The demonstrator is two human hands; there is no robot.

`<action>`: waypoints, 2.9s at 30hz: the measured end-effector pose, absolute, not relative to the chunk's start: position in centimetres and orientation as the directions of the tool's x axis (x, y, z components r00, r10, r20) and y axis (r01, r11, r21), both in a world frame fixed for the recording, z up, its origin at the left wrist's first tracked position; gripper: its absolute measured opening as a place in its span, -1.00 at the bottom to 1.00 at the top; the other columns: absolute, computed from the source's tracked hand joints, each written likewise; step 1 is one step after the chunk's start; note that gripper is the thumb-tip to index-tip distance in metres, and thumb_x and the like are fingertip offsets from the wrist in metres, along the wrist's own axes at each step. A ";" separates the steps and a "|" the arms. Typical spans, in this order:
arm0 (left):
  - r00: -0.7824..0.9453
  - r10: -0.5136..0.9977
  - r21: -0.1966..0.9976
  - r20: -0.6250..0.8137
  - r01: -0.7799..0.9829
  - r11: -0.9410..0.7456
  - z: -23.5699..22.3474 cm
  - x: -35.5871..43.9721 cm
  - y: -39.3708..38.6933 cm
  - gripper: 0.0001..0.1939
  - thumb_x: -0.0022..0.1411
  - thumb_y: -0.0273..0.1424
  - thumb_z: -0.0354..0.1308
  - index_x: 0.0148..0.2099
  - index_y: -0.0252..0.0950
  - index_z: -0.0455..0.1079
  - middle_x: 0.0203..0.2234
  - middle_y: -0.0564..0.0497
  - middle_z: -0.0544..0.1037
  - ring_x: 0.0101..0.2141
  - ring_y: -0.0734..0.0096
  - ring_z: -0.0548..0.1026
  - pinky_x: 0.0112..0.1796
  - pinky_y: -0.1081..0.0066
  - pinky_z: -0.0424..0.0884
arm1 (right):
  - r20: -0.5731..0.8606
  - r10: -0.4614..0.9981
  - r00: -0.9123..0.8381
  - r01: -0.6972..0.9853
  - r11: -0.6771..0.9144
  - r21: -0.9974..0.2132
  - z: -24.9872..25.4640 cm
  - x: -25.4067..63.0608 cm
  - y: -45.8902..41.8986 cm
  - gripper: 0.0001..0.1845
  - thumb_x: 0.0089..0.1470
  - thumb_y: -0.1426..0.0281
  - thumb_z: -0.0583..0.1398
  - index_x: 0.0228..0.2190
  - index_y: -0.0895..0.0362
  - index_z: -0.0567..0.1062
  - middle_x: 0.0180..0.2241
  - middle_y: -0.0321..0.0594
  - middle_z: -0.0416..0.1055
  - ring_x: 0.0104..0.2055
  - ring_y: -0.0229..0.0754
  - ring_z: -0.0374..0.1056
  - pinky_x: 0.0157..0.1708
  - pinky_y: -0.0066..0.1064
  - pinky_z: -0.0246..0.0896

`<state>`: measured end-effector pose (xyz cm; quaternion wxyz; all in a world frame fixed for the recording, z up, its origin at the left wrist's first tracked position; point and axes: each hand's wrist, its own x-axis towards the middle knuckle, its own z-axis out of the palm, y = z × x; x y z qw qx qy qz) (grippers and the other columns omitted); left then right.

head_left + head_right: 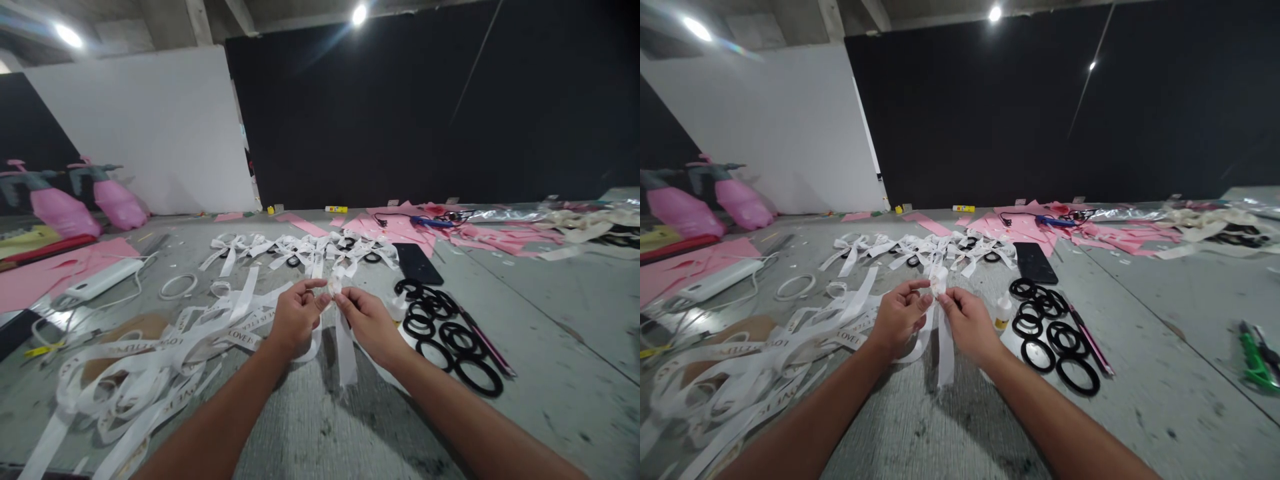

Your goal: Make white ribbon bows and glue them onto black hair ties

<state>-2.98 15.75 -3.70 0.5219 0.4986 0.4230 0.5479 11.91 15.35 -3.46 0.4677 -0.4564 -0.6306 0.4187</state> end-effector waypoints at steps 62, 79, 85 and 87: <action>0.121 0.990 0.994 0.077 0.068 -0.086 -3.6 -3.7 16.2 -0.64 0.00 -0.14 0.30 -0.35 -0.38 0.55 -0.59 0.04 0.48 -0.52 0.47 0.35 -0.44 0.46 0.25 | 0.154 0.988 0.018 0.023 0.153 -0.988 -4.0 11.3 14.6 -0.64 0.00 0.12 0.27 -0.44 0.20 0.53 -0.57 -0.27 0.39 -0.49 -0.22 0.26 -0.46 -0.41 0.14; -0.087 0.974 0.975 0.208 0.099 -0.200 -3.9 -3.1 15.8 -0.57 0.23 -0.03 0.04 -0.48 -0.28 0.27 -0.73 0.16 0.25 -0.66 0.55 0.20 -0.58 0.51 0.13 | 0.028 0.996 -0.083 -0.218 0.010 -0.976 -4.7 10.2 14.2 -0.62 -0.12 0.23 0.35 -0.28 0.11 0.39 -0.50 -0.35 0.41 -0.47 -0.24 0.31 -0.44 -0.43 0.22; -0.089 0.982 0.984 0.166 -0.056 -0.171 -3.9 -3.3 16.3 -0.58 0.22 -0.04 0.07 -0.42 -0.31 0.33 -0.70 0.12 0.33 -0.66 0.56 0.25 -0.58 0.50 0.16 | 0.056 0.987 -0.152 -0.245 0.018 -0.969 -4.8 10.5 14.3 -0.72 -0.01 0.23 0.28 -0.30 0.11 0.38 -0.54 -0.40 0.34 -0.55 -0.32 0.20 -0.53 -0.50 0.12; 0.031 0.990 0.986 0.136 -0.101 -0.132 -3.7 -3.6 16.3 -0.59 0.17 -0.05 0.13 -0.26 -0.35 0.44 -0.65 0.10 0.37 -0.62 0.54 0.29 -0.55 0.50 0.21 | 0.063 0.990 -0.126 -0.197 0.037 -0.980 -4.7 10.7 14.4 -0.77 0.01 0.24 0.26 -0.35 0.11 0.39 -0.59 -0.45 0.24 -0.59 -0.36 0.10 -0.60 -0.53 0.02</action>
